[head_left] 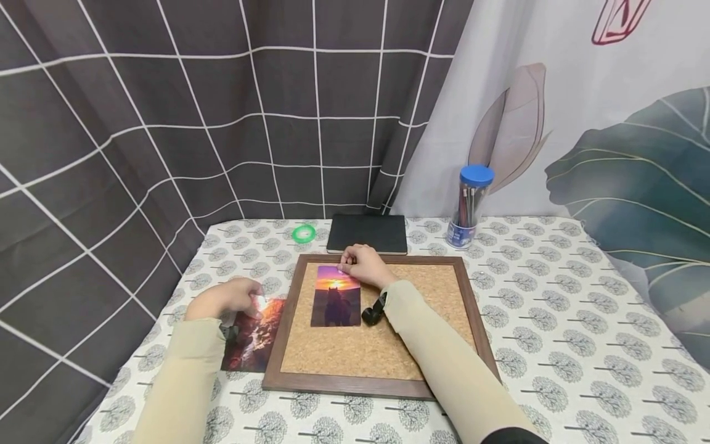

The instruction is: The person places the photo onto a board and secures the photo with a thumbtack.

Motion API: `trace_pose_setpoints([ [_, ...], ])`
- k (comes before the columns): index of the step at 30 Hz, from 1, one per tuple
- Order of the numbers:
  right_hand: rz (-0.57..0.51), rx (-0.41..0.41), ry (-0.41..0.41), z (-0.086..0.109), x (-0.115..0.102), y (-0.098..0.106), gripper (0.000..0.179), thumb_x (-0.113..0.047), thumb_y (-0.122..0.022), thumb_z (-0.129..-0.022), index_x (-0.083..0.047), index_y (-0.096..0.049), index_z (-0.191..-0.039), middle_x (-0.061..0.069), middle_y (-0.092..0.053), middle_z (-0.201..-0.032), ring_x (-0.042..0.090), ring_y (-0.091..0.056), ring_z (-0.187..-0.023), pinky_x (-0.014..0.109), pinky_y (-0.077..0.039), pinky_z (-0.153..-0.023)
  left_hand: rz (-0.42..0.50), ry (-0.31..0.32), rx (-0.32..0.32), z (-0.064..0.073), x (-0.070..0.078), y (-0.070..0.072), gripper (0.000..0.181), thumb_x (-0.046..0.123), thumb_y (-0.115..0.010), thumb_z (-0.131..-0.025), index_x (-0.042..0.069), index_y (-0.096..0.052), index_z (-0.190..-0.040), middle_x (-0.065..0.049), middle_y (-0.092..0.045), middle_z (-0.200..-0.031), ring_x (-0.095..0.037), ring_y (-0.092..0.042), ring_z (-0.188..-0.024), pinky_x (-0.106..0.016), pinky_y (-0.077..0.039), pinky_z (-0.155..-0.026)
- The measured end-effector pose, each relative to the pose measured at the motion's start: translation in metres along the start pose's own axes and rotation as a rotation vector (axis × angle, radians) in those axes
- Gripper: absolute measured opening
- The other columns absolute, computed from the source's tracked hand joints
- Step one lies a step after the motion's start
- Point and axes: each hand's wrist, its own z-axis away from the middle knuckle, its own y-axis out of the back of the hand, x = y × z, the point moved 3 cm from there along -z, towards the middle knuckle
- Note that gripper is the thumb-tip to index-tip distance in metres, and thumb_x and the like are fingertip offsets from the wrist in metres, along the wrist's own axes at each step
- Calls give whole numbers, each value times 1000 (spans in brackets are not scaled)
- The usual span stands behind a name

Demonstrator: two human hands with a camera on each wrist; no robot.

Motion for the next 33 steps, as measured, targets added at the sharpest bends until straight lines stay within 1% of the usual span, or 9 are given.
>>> trace_pose_setpoints([
  [4, -27, -31, 10, 2, -2, 3, 11, -25, -74, -91, -17, -68, -86, -3, -61, -81, 13, -55, -75, 28, -44, -72, 34, -27, -23, 1, -3, 1, 34, 6, -82, -75, -2, -65, -104, -5, -58, -79, -19, -57, -70, -34, -51, -66],
  [8, -36, -92, 45, 5, -7, 11, 8, -24, -70, -94, -16, -72, -95, -5, -67, -86, 11, -59, -79, 28, -48, -73, 14, -109, -33, 1, -7, 9, 26, 8, -82, -77, 0, -65, -95, -2, -56, -75, -16, -54, -68, -33, -49, -66],
  [14, -39, -166, 67, 10, -14, 29, 27, -28, -70, -95, -13, -73, -118, -2, -72, -110, 15, -63, -105, 36, -50, -93, 52, -171, -35, 4, -8, 28, 23, 11, -82, -78, 4, -62, -88, 1, -51, -70, -14, -49, -64, -32, -46, -64],
  [18, -35, -226, 97, 17, -13, 43, 44, -30, -70, -96, -15, -64, -136, 0, -66, -131, 19, -57, -126, 39, -44, -107, 115, -190, -46, 11, -4, 43, 23, 11, -78, -82, -1, -64, -97, 0, -57, -74, -13, -54, -66, -31, -49, -65],
  [21, 25, -247, 175, 26, -11, 57, 51, -33, -69, -96, -16, -57, -143, 0, -59, -140, 22, -53, -132, 40, -40, -111, 187, -190, -17, 17, -2, 58, 29, 10, -77, -84, -5, -64, -106, -4, -63, -78, -13, -58, -65, -29, -52, -61],
  [24, 57, -228, 237, 37, -4, 76, 52, -33, -69, -96, -14, -57, -143, 6, -57, -143, 25, -51, -134, 44, -37, -112, 225, -205, 55, 19, 6, 72, 31, 12, -76, -87, -3, -63, -110, -6, -64, -80, -11, -55, -63, -28, -49, -56],
  [26, 48, -208, 238, 47, 5, 90, 51, -33, -69, -95, -15, -59, -142, 10, -56, -145, 28, -49, -135, 46, -35, -113, 229, -219, 108, 15, 14, 75, 34, 15, -77, -88, 0, -63, -114, -6, -66, -83, -13, -57, -65, -29, -51, -58],
  [30, -1, -131, 161, 68, 32, 120, 44, -37, -66, -97, -19, -61, -138, 7, -56, -143, 28, -47, -136, 51, -34, -113, 243, -293, 186, -4, 35, 67, 34, 20, -78, -88, 3, -64, -115, -9, -67, -85, -19, -63, -70, -34, -55, -63],
  [33, -24, -68, 86, 86, 53, 142, 44, -39, -64, -99, -18, -62, -137, 3, -59, -141, 28, -50, -134, 54, -38, -109, 275, -353, 188, -20, 53, 54, 34, 20, -78, -88, 4, -65, -116, -9, -69, -87, -22, -66, -72, -37, -57, -66],
])
